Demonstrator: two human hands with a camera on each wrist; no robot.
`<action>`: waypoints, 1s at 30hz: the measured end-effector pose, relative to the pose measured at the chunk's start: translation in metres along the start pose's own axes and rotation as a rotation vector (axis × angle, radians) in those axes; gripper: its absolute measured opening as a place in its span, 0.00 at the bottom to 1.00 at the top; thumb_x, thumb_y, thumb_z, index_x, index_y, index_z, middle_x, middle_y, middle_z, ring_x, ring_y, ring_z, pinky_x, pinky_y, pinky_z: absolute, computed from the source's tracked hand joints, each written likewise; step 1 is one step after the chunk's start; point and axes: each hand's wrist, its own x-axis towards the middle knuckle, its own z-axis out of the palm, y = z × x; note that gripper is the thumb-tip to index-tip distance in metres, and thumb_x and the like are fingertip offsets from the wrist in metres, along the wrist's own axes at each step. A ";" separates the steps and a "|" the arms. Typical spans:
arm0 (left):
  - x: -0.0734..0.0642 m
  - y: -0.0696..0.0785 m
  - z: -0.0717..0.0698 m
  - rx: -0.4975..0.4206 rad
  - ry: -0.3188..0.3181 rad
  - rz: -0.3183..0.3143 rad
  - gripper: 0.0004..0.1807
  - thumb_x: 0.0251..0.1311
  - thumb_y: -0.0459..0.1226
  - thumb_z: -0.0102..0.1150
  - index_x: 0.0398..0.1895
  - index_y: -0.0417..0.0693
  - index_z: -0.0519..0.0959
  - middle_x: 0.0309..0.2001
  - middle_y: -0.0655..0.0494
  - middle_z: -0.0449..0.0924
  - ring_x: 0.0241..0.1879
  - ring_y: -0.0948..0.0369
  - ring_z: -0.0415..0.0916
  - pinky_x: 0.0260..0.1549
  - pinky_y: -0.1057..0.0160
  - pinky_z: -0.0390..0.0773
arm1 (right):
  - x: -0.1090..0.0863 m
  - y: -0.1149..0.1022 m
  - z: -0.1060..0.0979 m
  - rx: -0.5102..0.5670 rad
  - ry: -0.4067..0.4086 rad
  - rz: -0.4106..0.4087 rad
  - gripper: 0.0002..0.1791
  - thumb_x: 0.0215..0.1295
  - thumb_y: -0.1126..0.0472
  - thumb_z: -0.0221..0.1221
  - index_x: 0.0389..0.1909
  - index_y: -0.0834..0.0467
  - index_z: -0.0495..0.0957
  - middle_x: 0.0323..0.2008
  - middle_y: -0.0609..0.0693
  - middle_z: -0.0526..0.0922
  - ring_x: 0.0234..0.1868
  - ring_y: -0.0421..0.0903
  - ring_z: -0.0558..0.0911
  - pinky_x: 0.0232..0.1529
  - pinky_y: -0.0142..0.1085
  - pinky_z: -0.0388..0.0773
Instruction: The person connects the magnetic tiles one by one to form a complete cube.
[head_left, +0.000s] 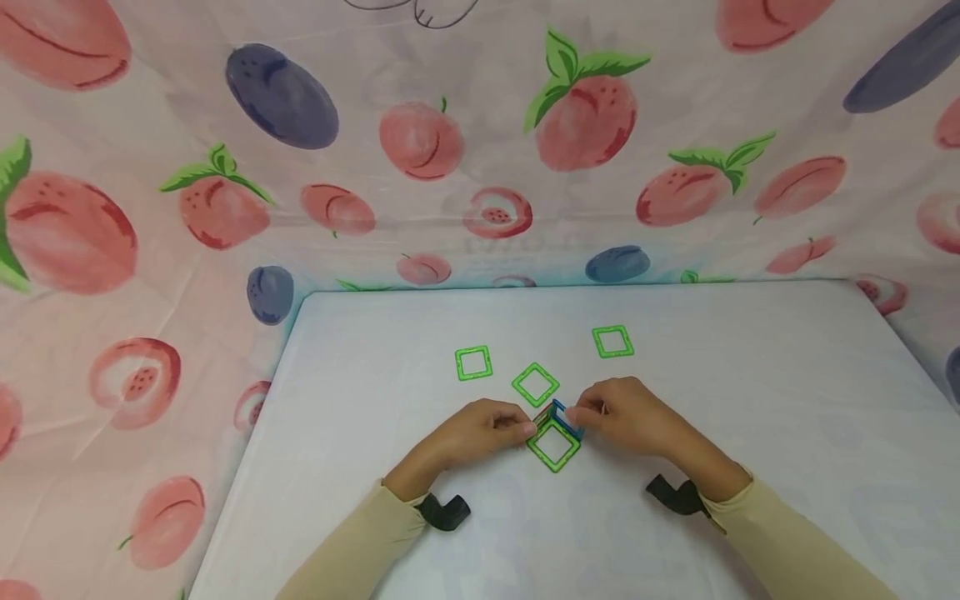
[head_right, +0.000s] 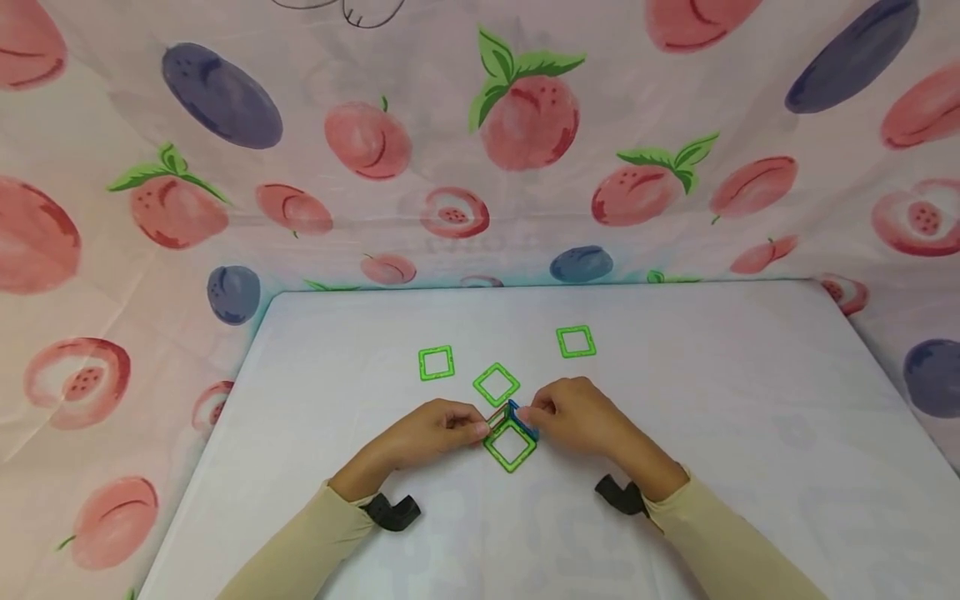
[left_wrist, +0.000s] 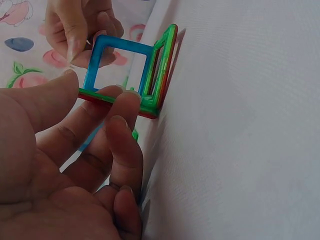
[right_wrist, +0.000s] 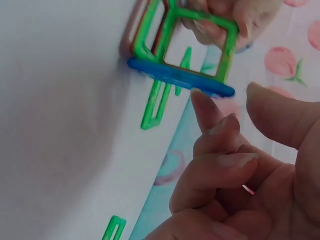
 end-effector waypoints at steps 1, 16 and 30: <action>0.000 0.000 0.000 0.004 0.000 0.001 0.13 0.71 0.52 0.59 0.41 0.58 0.88 0.35 0.64 0.85 0.36 0.68 0.75 0.39 0.67 0.73 | 0.000 0.001 -0.001 0.005 0.002 -0.005 0.08 0.68 0.55 0.66 0.34 0.55 0.88 0.25 0.41 0.82 0.27 0.39 0.72 0.28 0.32 0.69; 0.002 -0.005 -0.004 -0.073 -0.011 -0.035 0.16 0.72 0.54 0.57 0.55 0.60 0.79 0.33 0.55 0.86 0.36 0.61 0.79 0.44 0.62 0.74 | 0.009 0.005 0.005 0.002 0.014 -0.133 0.04 0.66 0.58 0.68 0.34 0.54 0.88 0.30 0.41 0.84 0.29 0.36 0.72 0.31 0.31 0.69; 0.000 -0.010 -0.006 -0.138 0.031 -0.027 0.16 0.77 0.51 0.50 0.57 0.59 0.81 0.30 0.58 0.79 0.31 0.63 0.71 0.35 0.65 0.69 | 0.031 0.005 0.015 0.075 -0.021 -0.235 0.05 0.67 0.58 0.68 0.39 0.54 0.90 0.33 0.39 0.85 0.30 0.36 0.74 0.33 0.30 0.70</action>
